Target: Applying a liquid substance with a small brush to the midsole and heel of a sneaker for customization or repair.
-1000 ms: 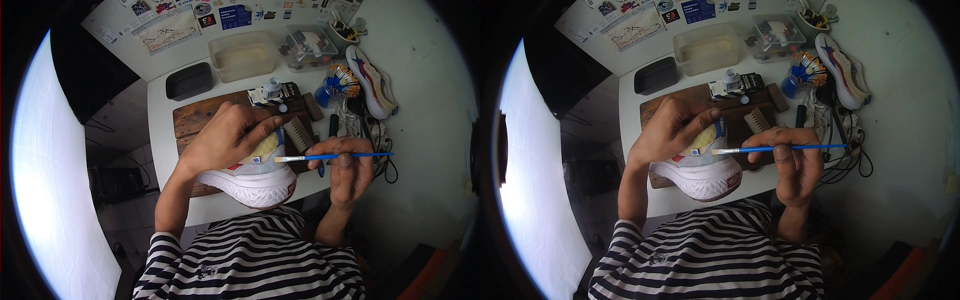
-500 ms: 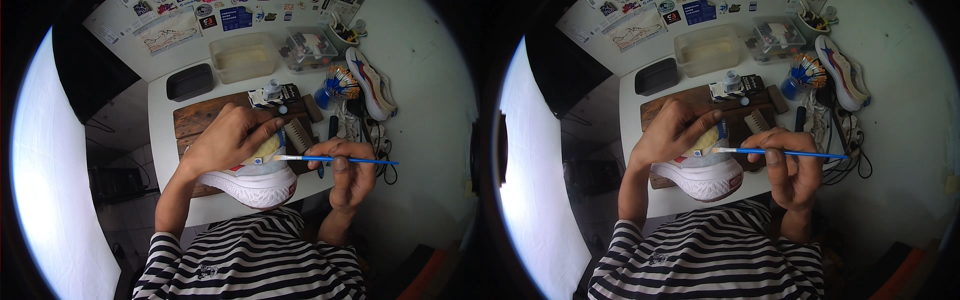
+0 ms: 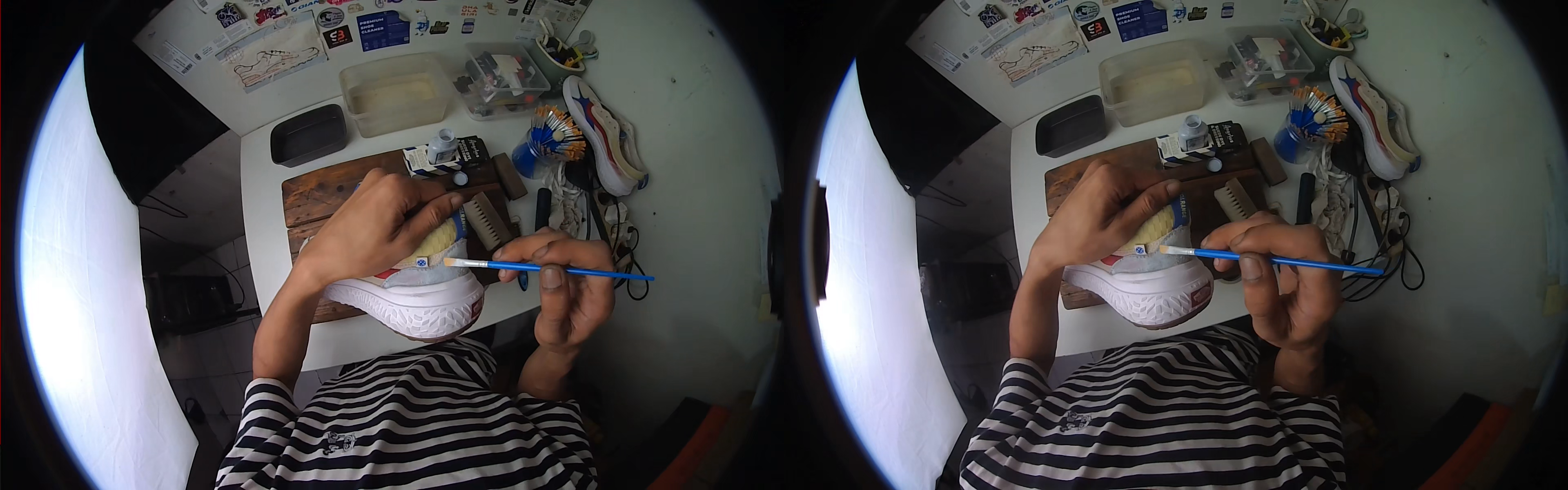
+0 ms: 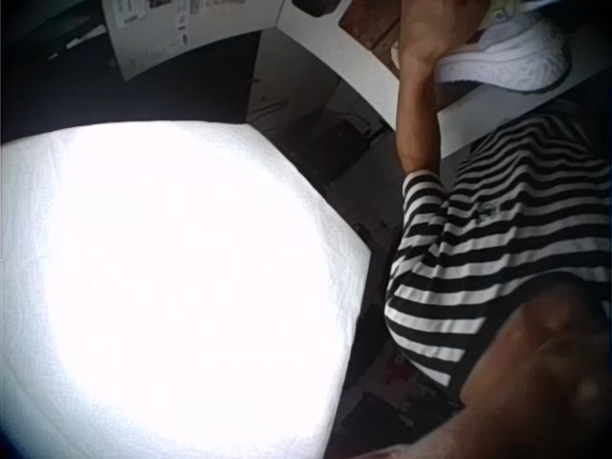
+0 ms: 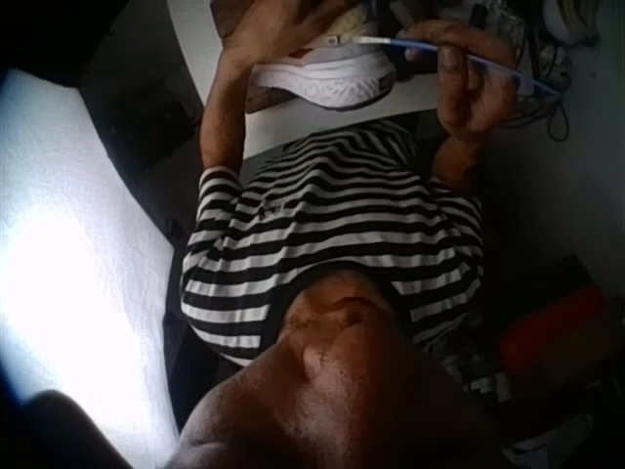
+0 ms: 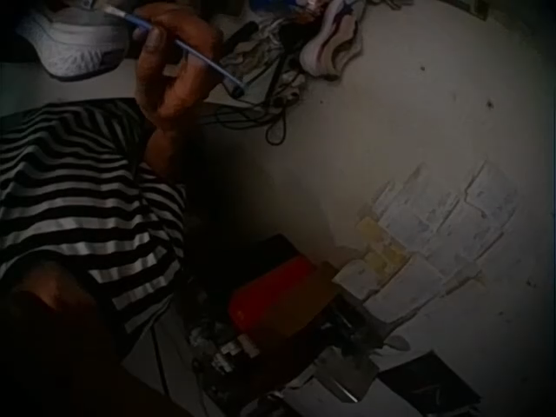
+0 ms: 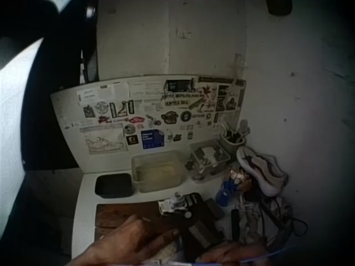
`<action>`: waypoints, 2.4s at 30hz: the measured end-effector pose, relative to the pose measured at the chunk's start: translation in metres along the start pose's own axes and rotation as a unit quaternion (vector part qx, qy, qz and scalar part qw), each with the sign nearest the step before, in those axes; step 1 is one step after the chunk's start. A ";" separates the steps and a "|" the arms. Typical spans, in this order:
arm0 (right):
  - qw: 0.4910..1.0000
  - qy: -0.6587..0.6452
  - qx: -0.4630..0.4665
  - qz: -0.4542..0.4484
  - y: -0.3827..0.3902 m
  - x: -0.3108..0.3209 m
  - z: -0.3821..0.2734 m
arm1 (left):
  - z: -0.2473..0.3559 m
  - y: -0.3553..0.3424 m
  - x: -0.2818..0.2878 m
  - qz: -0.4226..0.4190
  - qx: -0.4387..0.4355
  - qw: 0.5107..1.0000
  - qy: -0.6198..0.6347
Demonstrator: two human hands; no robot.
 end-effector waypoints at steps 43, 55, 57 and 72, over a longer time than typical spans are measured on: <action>0.997 0.011 -0.011 0.078 -0.009 0.027 0.018 | 0.023 0.022 0.025 0.083 -0.060 0.989 -0.104; 0.954 0.294 -0.054 -0.013 -0.068 -0.019 0.096 | -0.023 0.031 0.036 0.120 -0.069 0.981 -0.138; 0.955 0.292 -0.047 -0.019 -0.076 -0.028 0.104 | -0.025 0.029 0.034 0.114 -0.055 0.983 -0.130; 0.943 0.305 -0.044 -0.127 -0.079 -0.057 0.147 | -0.037 0.016 0.032 0.096 -0.033 0.990 -0.103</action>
Point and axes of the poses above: each hand's wrist, its own y-axis away from the middle knuckle, its own x-axis out of the back of the hand, z = x × y, the point moved 3 cm from there along -y, towards the middle knuckle, and after that the axes turned 15 degrees about y, right-handed, at the moved point
